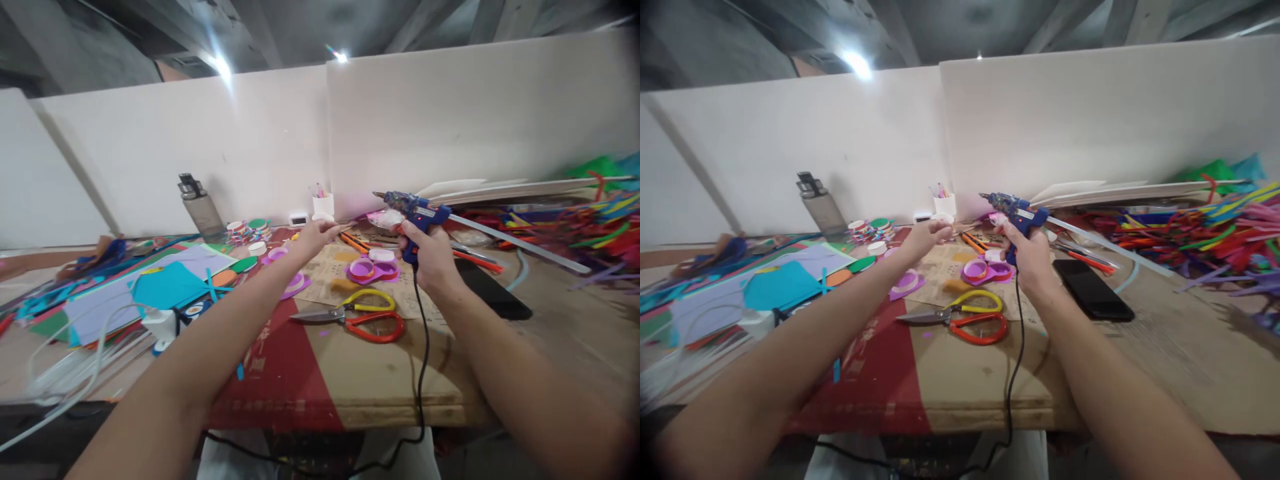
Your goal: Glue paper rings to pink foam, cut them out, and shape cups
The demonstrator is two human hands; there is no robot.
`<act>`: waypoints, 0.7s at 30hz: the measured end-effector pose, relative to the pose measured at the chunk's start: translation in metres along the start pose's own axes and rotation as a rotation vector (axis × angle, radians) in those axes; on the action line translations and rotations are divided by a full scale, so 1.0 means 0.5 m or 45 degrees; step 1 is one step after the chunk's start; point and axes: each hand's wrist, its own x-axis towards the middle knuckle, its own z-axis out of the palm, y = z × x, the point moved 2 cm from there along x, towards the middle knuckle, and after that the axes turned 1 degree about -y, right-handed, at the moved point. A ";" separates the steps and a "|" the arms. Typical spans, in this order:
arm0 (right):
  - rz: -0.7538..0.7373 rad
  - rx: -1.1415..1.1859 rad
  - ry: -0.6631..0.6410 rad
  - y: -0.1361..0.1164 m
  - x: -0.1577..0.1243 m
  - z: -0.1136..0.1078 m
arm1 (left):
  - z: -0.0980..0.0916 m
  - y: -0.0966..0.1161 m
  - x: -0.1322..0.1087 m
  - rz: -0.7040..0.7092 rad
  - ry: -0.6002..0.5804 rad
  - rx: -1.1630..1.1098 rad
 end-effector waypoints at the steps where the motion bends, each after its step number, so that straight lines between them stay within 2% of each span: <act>1: 0.018 0.001 -0.002 0.002 -0.003 0.002 | -0.030 -0.010 -0.012 -0.018 -0.006 0.005; 3: 0.053 -0.019 -0.016 0.008 -0.009 0.005 | -0.087 -0.029 -0.036 -0.045 -0.085 0.029; 5: 0.080 -0.076 -0.062 0.018 -0.017 0.009 | -0.136 -0.045 -0.059 -0.068 -0.095 0.111; 8: 0.118 -0.187 -0.145 0.036 -0.031 0.017 | -0.178 -0.057 -0.090 -0.057 -0.070 0.274; 10: 0.144 -0.273 -0.181 0.046 -0.041 0.021 | -0.181 -0.062 -0.106 -0.036 -0.116 0.507; 13: 0.176 -0.409 -0.233 0.058 -0.053 0.025 | -0.161 -0.074 -0.119 -0.027 -0.256 0.899; 18: 0.207 -0.591 -0.282 0.065 -0.062 0.027 | -0.132 -0.096 -0.119 -0.060 -0.262 1.065; 21: 0.212 -0.642 -0.293 0.063 -0.067 0.032 | -0.118 -0.083 -0.124 -0.025 -0.204 1.096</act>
